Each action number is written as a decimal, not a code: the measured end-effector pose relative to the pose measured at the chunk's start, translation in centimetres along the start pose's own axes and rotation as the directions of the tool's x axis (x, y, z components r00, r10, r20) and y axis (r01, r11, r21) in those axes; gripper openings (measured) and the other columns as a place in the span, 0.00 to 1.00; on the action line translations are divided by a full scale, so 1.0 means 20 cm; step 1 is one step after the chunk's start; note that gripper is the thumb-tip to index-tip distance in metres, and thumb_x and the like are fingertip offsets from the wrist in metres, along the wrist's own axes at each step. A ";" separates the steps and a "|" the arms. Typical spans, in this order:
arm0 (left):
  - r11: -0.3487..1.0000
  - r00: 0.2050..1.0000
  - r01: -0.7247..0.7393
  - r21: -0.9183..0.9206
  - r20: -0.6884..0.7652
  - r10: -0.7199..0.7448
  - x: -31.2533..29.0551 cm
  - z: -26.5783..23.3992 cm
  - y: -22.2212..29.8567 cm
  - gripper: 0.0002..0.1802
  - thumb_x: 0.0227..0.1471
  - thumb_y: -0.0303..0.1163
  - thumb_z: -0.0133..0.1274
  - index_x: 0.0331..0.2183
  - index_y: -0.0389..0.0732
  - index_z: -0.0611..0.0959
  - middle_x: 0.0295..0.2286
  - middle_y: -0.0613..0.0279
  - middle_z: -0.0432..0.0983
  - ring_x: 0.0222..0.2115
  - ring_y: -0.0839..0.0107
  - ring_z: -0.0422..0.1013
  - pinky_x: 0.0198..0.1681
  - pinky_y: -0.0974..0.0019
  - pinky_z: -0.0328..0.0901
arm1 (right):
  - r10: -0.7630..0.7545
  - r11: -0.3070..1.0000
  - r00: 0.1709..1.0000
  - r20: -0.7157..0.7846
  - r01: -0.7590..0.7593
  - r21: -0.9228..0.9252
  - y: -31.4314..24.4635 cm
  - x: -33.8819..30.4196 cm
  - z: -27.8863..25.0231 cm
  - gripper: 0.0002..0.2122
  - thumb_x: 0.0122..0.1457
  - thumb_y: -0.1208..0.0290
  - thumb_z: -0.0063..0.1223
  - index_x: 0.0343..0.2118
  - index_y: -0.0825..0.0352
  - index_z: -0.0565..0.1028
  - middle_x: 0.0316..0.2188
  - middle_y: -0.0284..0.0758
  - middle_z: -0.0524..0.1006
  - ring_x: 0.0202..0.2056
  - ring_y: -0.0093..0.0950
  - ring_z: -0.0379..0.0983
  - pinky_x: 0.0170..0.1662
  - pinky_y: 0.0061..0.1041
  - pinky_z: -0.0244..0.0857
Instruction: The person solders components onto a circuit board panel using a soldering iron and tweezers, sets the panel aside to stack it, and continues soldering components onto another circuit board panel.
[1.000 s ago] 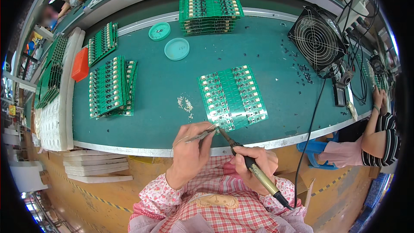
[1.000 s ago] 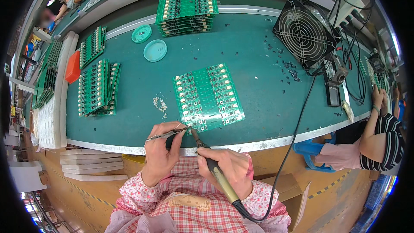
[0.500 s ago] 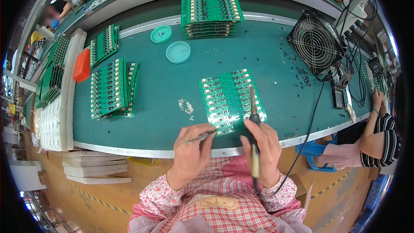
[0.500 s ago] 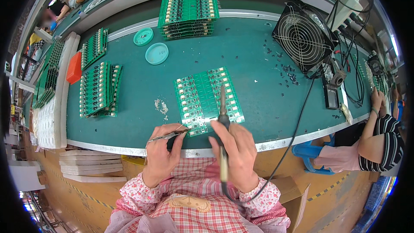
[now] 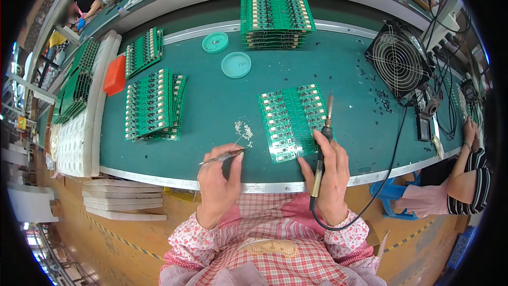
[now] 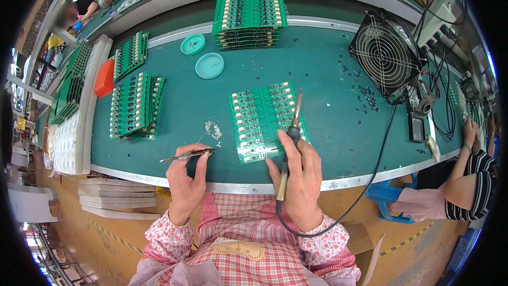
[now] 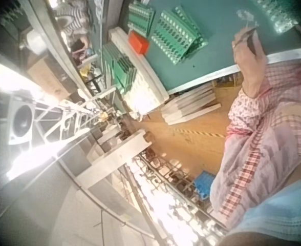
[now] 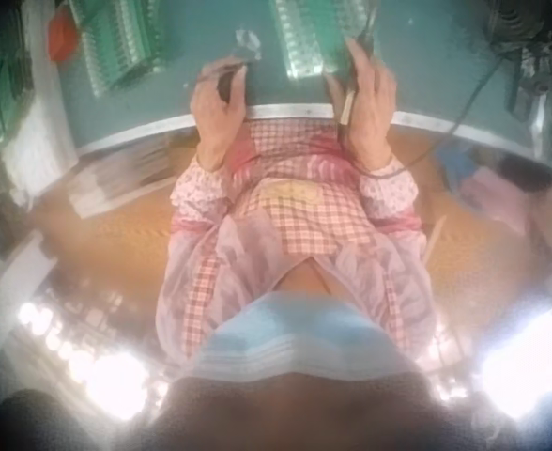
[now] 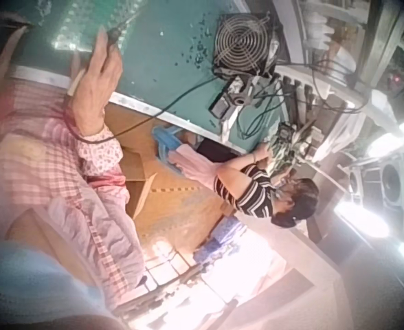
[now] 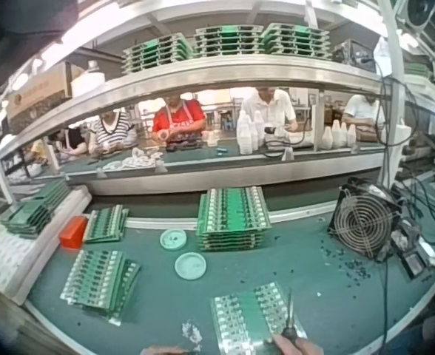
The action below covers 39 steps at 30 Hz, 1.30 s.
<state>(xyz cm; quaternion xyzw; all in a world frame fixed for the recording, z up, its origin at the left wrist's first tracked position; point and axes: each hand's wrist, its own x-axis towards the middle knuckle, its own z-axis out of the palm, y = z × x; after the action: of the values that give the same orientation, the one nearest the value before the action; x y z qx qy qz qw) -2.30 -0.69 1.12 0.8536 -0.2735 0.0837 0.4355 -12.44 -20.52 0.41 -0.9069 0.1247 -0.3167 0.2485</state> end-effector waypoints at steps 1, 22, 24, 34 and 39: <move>1.000 1.000 0.001 0.003 -0.002 -0.001 0.00 0.00 0.00 0.06 0.55 0.19 0.56 0.37 0.33 0.81 0.36 0.56 0.78 0.35 0.63 0.76 0.41 0.68 0.68 | -0.002 1.000 1.000 0.001 0.002 0.004 0.01 0.00 0.00 0.33 0.46 0.75 0.71 0.59 0.61 0.71 0.45 0.45 0.72 0.45 0.42 0.71 0.48 0.35 0.66; 1.000 1.000 0.002 0.023 0.018 -0.002 0.02 0.04 -0.01 0.07 0.55 0.19 0.57 0.38 0.35 0.81 0.36 0.58 0.79 0.33 0.65 0.75 0.38 0.67 0.68 | -0.009 0.999 0.997 -0.083 0.013 0.048 0.03 -0.03 -0.01 0.29 0.46 0.79 0.69 0.55 0.67 0.73 0.40 0.47 0.73 0.39 0.42 0.72 0.43 0.34 0.68; 1.000 1.000 -0.007 0.016 0.012 0.007 0.02 0.04 -0.01 0.07 0.55 0.19 0.57 0.38 0.35 0.81 0.35 0.58 0.79 0.33 0.66 0.75 0.38 0.68 0.68 | -0.009 0.999 0.996 -0.084 0.012 0.046 0.03 -0.03 -0.01 0.30 0.46 0.79 0.69 0.55 0.67 0.73 0.40 0.47 0.73 0.39 0.42 0.72 0.43 0.34 0.68; 0.998 0.999 -0.042 0.044 0.020 0.042 0.03 0.04 0.00 0.06 0.55 0.19 0.57 0.37 0.35 0.81 0.35 0.58 0.79 0.33 0.65 0.75 0.38 0.67 0.68 | -0.022 0.998 0.995 -0.102 0.029 0.064 0.04 -0.04 -0.02 0.28 0.46 0.80 0.69 0.54 0.69 0.73 0.40 0.46 0.74 0.39 0.41 0.72 0.42 0.33 0.69; 0.998 0.997 -0.061 0.009 0.039 0.061 0.00 0.05 0.05 0.06 0.53 0.19 0.57 0.36 0.34 0.82 0.36 0.56 0.80 0.35 0.62 0.76 0.39 0.65 0.69 | -0.008 0.986 0.986 -0.166 0.036 0.164 0.05 -0.05 -0.02 0.22 0.48 0.83 0.65 0.49 0.70 0.75 0.35 0.42 0.77 0.35 0.37 0.74 0.39 0.31 0.69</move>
<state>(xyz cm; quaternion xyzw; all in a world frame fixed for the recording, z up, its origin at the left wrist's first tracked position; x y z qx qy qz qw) -2.85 -1.89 1.21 0.8486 -0.3072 0.0818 0.4229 -13.57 -21.13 -0.27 -0.8548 0.1079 -0.4028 0.3089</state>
